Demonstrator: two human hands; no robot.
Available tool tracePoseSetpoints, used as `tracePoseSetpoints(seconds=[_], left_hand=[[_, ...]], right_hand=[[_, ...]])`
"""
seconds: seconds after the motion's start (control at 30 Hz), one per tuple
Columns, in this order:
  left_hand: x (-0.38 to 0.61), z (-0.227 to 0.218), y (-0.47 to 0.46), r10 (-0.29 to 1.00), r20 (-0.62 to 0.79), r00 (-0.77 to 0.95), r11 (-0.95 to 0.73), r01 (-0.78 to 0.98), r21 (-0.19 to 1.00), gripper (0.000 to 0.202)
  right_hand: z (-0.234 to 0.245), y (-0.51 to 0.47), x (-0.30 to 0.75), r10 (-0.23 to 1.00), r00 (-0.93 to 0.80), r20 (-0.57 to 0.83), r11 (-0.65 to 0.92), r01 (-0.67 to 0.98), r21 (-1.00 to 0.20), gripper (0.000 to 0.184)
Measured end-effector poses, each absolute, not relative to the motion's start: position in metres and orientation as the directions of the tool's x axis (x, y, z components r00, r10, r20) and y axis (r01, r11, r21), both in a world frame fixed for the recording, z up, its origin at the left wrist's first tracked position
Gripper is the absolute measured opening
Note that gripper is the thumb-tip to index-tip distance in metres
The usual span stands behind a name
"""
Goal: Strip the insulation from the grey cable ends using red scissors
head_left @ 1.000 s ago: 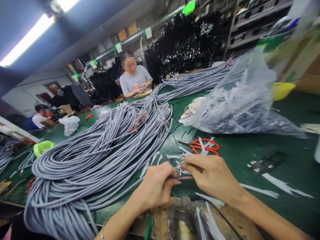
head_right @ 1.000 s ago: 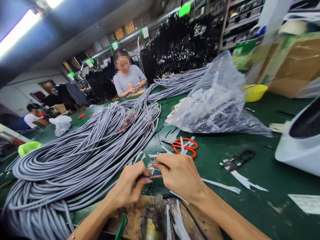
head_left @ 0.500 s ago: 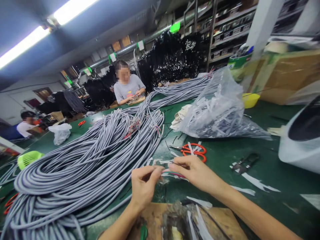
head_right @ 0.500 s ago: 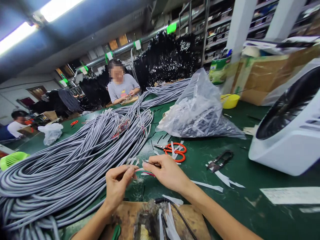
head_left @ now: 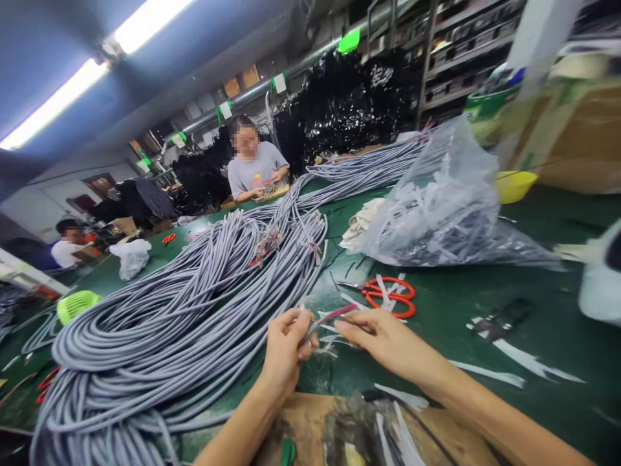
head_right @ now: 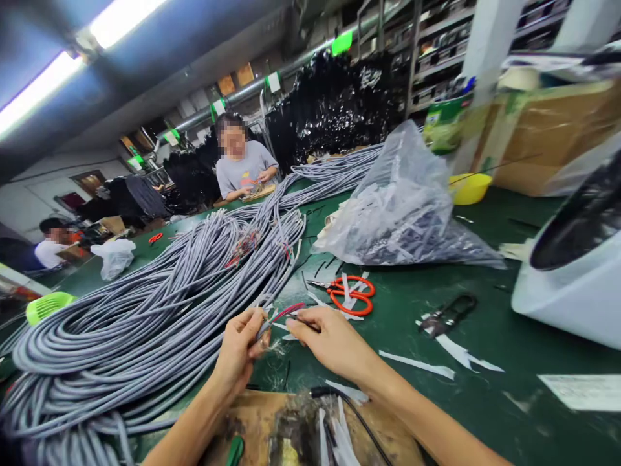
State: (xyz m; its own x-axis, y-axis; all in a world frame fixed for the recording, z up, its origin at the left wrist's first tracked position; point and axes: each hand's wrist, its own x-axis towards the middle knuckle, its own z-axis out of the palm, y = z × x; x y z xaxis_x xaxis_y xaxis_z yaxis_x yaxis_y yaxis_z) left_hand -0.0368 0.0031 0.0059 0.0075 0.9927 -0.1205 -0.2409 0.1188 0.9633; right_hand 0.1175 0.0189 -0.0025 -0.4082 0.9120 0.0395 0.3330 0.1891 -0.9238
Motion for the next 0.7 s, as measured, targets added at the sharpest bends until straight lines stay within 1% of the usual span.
tracePoseSetpoints(seconds=[0.07, 0.13, 0.23, 0.27, 0.33, 0.4, 0.47, 0.57, 0.6, 0.63, 0.67, 0.7], left_hand=[[-0.040, 0.005, 0.006, 0.989, -0.130, 0.068, 0.142, -0.227, 0.964, 0.047], [-0.044, 0.005, 0.008, 0.987, -0.119, 0.110, 0.142, -0.223, 0.965, 0.047], [-0.049, 0.006, 0.008, 0.974, -0.093, 0.208, 0.137, -0.210, 0.968, 0.046], [-0.050, 0.006, 0.008, 0.964, -0.085, 0.250, 0.138, -0.203, 0.969, 0.045], [-0.052, 0.005, 0.007, 0.942, -0.065, 0.328, 0.132, -0.185, 0.974, 0.043], [-0.053, 0.003, 0.007, 0.929, -0.022, 0.370, 0.091, -0.171, 0.981, 0.040], [-0.054, 0.000, 0.007, 0.928, 0.066, 0.367, -0.003, -0.170, 0.985, 0.034], [-0.057, -0.004, 0.006, 0.916, 0.264, 0.303, -0.224, -0.160, 0.961, 0.024], [-0.058, -0.004, 0.005, 0.902, 0.333, 0.275, -0.305, -0.142, 0.942, 0.023], [-0.059, -0.004, 0.004, 0.883, 0.398, 0.249, -0.381, -0.118, 0.917, 0.024], [-0.061, -0.003, 0.003, 0.860, 0.456, 0.228, -0.447, -0.089, 0.890, 0.025], [-0.062, -0.002, 0.002, 0.838, 0.505, 0.208, -0.504, -0.063, 0.862, 0.026]], right_hand=[[-0.004, 0.021, 0.126, 0.930, -0.367, 0.029, 0.237, 0.536, -0.810, 0.027], [-0.005, 0.025, 0.137, 0.940, -0.338, 0.043, 0.282, 0.703, -0.653, 0.018], [-0.007, 0.036, 0.152, 0.953, -0.298, 0.052, 0.293, 0.866, -0.405, 0.026], [-0.007, 0.041, 0.157, 0.965, -0.258, 0.037, 0.255, 0.908, -0.332, 0.030], [-0.008, 0.051, 0.163, 0.984, -0.178, 0.011, 0.176, 0.954, -0.245, 0.034], [-0.008, 0.057, 0.167, 0.990, -0.144, -0.008, 0.139, 0.965, -0.224, 0.034], [-0.006, 0.060, 0.170, 0.993, -0.120, -0.022, 0.113, 0.972, -0.208, 0.029], [-0.002, 0.059, 0.172, 0.997, -0.070, -0.026, 0.065, 0.982, -0.176, 0.019], [-0.001, 0.057, 0.171, 0.998, -0.066, 0.000, 0.065, 0.979, -0.194, 0.018], [-0.001, 0.056, 0.170, 0.996, -0.078, 0.048, 0.088, 0.963, -0.257, 0.017], [-0.001, 0.054, 0.168, 0.987, -0.089, 0.135, 0.133, 0.919, -0.372, 0.016], [-0.002, 0.052, 0.165, 0.967, -0.093, 0.238, 0.206, 0.835, -0.510, 0.014]])
